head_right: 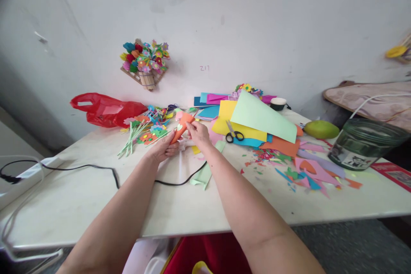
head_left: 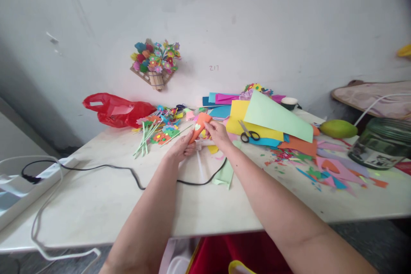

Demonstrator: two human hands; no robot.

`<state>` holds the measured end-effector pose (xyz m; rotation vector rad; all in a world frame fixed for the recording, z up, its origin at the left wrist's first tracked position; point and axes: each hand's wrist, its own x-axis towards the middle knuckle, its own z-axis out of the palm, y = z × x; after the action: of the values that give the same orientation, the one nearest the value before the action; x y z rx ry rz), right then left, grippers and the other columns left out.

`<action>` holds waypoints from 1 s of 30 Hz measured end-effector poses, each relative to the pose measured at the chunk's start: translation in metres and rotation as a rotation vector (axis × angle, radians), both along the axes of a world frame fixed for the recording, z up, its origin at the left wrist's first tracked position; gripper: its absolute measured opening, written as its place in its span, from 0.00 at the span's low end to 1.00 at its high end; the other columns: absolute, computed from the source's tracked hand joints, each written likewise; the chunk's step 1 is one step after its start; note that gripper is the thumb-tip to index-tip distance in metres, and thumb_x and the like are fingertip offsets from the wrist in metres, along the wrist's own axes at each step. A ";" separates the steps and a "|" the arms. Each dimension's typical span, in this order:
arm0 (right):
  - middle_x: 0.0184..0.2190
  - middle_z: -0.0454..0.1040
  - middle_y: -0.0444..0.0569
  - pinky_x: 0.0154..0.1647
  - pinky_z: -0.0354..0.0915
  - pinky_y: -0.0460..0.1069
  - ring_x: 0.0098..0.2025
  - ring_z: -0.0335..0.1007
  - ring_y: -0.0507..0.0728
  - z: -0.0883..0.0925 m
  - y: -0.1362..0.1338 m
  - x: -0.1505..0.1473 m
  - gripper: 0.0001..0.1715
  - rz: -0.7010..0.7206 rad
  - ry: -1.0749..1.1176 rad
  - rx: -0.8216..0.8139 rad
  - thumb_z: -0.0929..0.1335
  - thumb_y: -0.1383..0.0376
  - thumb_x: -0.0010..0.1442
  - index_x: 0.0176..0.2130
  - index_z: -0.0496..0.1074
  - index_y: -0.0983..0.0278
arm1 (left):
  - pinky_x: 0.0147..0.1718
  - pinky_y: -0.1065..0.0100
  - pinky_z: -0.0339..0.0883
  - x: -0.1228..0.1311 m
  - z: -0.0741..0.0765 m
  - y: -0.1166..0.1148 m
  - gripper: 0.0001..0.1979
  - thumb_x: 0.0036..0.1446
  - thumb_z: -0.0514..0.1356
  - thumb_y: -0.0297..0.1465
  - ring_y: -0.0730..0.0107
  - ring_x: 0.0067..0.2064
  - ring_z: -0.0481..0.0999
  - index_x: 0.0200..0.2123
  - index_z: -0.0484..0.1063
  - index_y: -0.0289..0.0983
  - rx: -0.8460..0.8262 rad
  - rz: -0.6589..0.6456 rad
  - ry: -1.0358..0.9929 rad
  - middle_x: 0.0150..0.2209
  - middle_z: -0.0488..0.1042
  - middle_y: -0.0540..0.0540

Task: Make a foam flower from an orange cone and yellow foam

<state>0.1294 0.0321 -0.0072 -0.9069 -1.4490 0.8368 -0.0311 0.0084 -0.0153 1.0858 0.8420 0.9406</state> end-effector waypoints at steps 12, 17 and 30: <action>0.19 0.65 0.41 0.13 0.54 0.43 0.15 0.58 0.47 0.006 0.016 0.023 0.21 -0.447 0.434 -0.117 0.58 0.51 0.59 0.24 0.58 0.62 | 0.13 0.80 0.43 -0.001 -0.006 0.010 0.19 0.47 0.63 0.42 0.86 0.14 0.52 0.29 0.59 0.37 0.166 0.286 -0.096 0.17 0.58 0.57; 0.20 0.67 0.42 0.13 0.54 0.43 0.14 0.58 0.46 -0.002 0.020 0.024 0.22 -0.437 0.403 -0.096 0.60 0.49 0.57 0.24 0.60 0.62 | 0.18 0.79 0.54 -0.003 -0.007 0.012 0.17 0.45 0.65 0.36 0.84 0.19 0.61 0.34 0.59 0.38 0.284 0.457 -0.097 0.24 0.66 0.55; 0.41 0.72 0.48 0.16 0.59 0.42 0.18 0.64 0.45 -0.001 0.012 0.018 0.21 -0.259 0.161 -0.011 0.61 0.49 0.55 0.37 0.66 0.63 | 0.25 0.75 0.61 0.009 -0.010 0.007 0.15 0.47 0.61 0.29 0.78 0.23 0.66 0.40 0.66 0.36 0.453 0.447 0.091 0.30 0.72 0.49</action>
<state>0.1477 0.0443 -0.0082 -0.9880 -1.1605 0.7077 -0.0218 0.0150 -0.0252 1.3617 0.9960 1.5175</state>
